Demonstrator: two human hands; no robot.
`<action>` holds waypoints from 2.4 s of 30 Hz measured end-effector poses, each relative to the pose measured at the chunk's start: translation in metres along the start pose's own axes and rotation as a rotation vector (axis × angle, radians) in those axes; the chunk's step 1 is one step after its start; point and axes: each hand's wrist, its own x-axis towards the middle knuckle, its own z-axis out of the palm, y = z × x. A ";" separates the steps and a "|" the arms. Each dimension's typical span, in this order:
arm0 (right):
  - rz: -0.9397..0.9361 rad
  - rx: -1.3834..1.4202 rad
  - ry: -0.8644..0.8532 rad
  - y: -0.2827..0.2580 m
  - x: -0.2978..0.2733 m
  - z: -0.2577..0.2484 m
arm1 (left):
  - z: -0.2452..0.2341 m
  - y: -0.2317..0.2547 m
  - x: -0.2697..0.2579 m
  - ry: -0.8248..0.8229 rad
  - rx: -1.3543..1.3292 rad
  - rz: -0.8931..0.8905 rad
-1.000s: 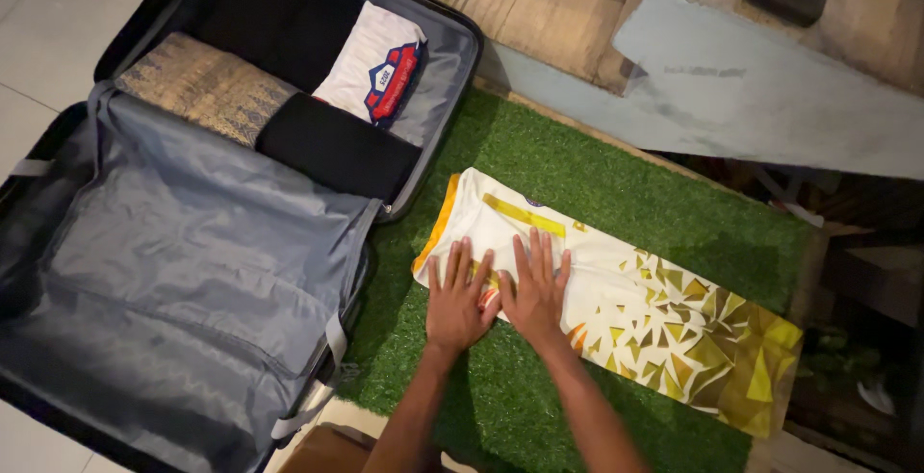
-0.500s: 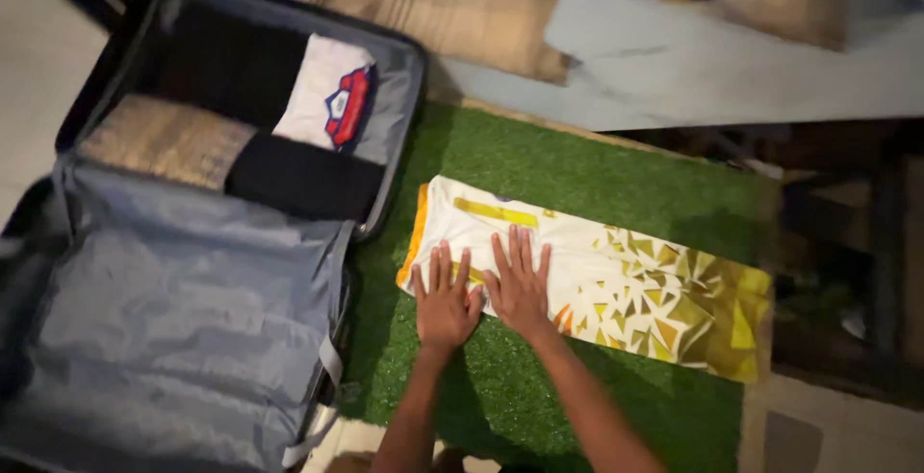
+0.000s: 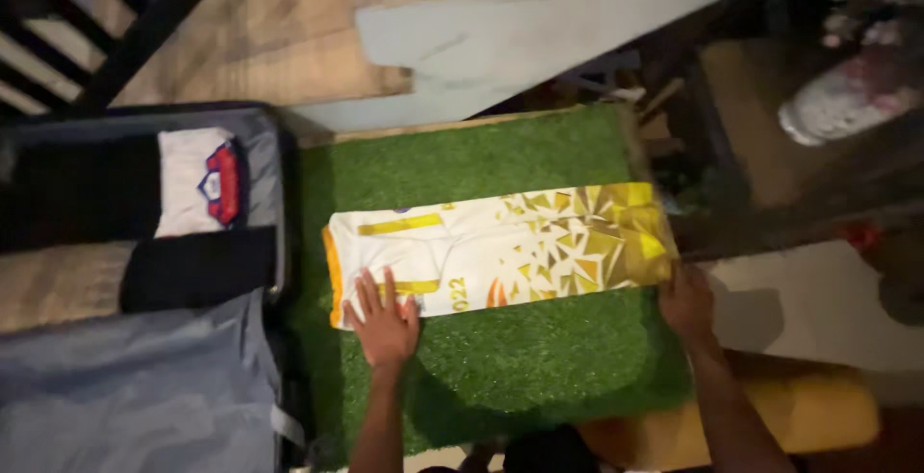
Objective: The person folds several shirts by hand on a green mat and places them into an open suitcase.
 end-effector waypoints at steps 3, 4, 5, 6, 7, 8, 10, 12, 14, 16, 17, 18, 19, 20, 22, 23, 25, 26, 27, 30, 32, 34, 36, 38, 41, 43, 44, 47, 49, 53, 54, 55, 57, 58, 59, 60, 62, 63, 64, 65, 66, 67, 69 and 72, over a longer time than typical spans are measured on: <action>0.164 0.056 -0.127 0.015 -0.004 -0.008 | 0.001 0.001 -0.003 0.062 -0.012 0.012; 0.172 0.044 -0.206 0.016 -0.003 -0.008 | 0.002 0.003 0.000 0.116 -0.041 0.016; 0.181 0.044 -0.205 0.015 -0.004 -0.006 | 0.001 0.004 -0.001 0.114 -0.042 0.025; 0.160 0.119 -0.062 0.010 -0.004 0.001 | 0.000 0.003 -0.002 0.105 -0.057 0.028; 0.130 0.196 0.078 0.006 -0.002 0.007 | 0.000 0.002 -0.002 0.097 -0.070 0.020; 0.130 0.197 0.076 0.004 0.003 0.014 | 0.000 0.000 0.002 0.095 -0.069 0.020; 0.211 0.367 0.070 0.006 0.015 0.028 | 0.000 0.001 0.002 0.093 -0.133 0.010; 0.387 0.423 -0.072 0.014 0.037 0.041 | 0.005 0.012 0.006 0.148 -0.101 -0.006; 0.570 0.474 -0.247 0.017 0.041 0.052 | 0.002 0.027 -0.005 0.178 -0.054 -0.031; 0.587 0.585 -0.120 0.018 0.049 0.066 | 0.007 0.052 -0.001 0.070 -0.084 -0.001; 0.589 0.588 -0.130 0.020 0.054 0.073 | 0.009 0.068 -0.005 0.085 -0.104 0.049; 0.619 0.586 -0.199 0.023 0.059 0.080 | 0.012 0.087 -0.010 0.099 -0.123 0.099; 0.651 0.577 -0.274 0.027 0.057 0.083 | 0.016 0.105 -0.013 0.060 -0.158 0.123; 0.654 0.572 -0.288 0.030 0.054 0.087 | 0.019 0.121 -0.015 0.021 -0.194 0.145; 0.711 0.774 -0.293 0.033 0.061 0.094 | 0.020 0.152 -0.012 -0.084 -0.203 0.165; 0.707 0.774 -0.303 0.034 0.061 0.096 | 0.016 0.167 -0.014 -0.188 -0.215 0.188; 0.803 1.148 -0.289 0.035 0.067 0.099 | 0.002 0.192 -0.016 -0.195 -0.226 0.155; 0.798 1.149 -0.293 0.032 0.069 0.101 | -0.006 0.204 -0.015 -0.198 -0.239 0.131; 0.833 1.224 -0.322 0.027 0.068 0.101 | -0.013 0.219 -0.014 -0.197 -0.240 0.128; 0.932 1.302 -0.317 0.018 0.069 0.094 | -0.026 0.253 -0.012 -0.173 -0.698 -0.044; 0.985 1.309 -0.280 0.010 0.081 0.087 | -0.024 0.264 -0.011 -0.238 -1.002 0.006; 1.140 1.242 -0.244 0.001 0.084 0.076 | -0.012 0.271 -0.013 -0.375 -1.227 -0.156; 1.024 1.216 -0.189 -0.022 0.081 0.058 | -0.003 0.263 -0.010 -0.517 -1.443 -0.322; 0.899 1.188 -0.131 -0.052 0.085 0.031 | 0.001 0.248 0.000 -0.619 -1.319 -0.293; 0.561 0.853 -0.293 -0.118 0.087 -0.011 | 0.002 0.233 0.029 -0.717 -1.528 -0.576; 0.362 0.992 -0.576 -0.158 0.079 -0.034 | 0.005 0.213 0.049 -0.755 -1.790 -0.679; 0.314 1.085 -0.861 -0.168 0.076 -0.042 | 0.008 0.203 0.054 -0.791 -2.049 -0.785; -0.210 0.945 -0.676 -0.189 0.065 -0.034 | 0.034 0.179 0.064 -0.780 -1.946 -0.787; -0.074 0.980 -0.740 -0.181 0.052 -0.021 | 0.056 0.171 0.060 -0.780 -1.882 -0.780; 0.278 0.992 -0.840 -0.142 0.033 0.009 | 0.091 0.178 0.065 -0.656 -1.367 -0.702; 0.272 0.989 -0.844 -0.133 0.028 0.018 | 0.089 0.182 0.066 -0.651 -1.372 -0.706; 0.257 1.016 -0.710 -0.125 0.023 0.027 | 0.084 0.186 0.068 -0.598 -1.410 -0.717; 0.232 1.036 -0.582 -0.106 0.014 0.040 | 0.069 0.192 0.071 -0.537 -1.455 -0.734; 0.237 1.058 -0.566 -0.099 0.011 0.045 | 0.062 0.194 0.071 -0.532 -1.279 -0.661; 0.238 1.086 -0.551 -0.093 0.009 0.050 | 0.057 0.194 0.072 -0.517 -1.099 -0.590; 0.225 1.087 -0.558 -0.088 0.008 0.052 | 0.054 0.199 0.077 -0.505 -1.101 -0.598; 0.242 1.084 -0.542 -0.092 0.011 0.054 | 0.047 0.207 0.088 -0.344 -0.799 -0.469; 0.228 1.087 -0.552 -0.098 0.013 0.052 | 0.039 0.207 0.087 -0.332 -0.799 -0.482; 0.212 1.107 -0.532 -0.102 0.016 0.046 | 0.027 0.207 0.083 -0.377 -0.871 -0.467; 0.192 1.126 -0.512 -0.109 0.024 0.040 | 0.013 0.206 0.084 -0.419 -0.947 -0.453; 0.174 1.128 -0.524 -0.119 0.032 0.035 | -0.001 0.201 0.084 -0.404 -0.949 -0.466; 0.126 1.168 -0.540 -0.127 0.039 0.031 | -0.014 0.194 0.080 -0.353 -0.896 -0.383; 0.060 1.208 -0.568 -0.145 0.055 0.028 | -0.032 0.173 0.074 -0.288 -0.840 -0.317; -0.069 1.212 -0.582 -0.177 0.075 0.025 | -0.036 0.115 0.055 -0.293 -0.979 -0.524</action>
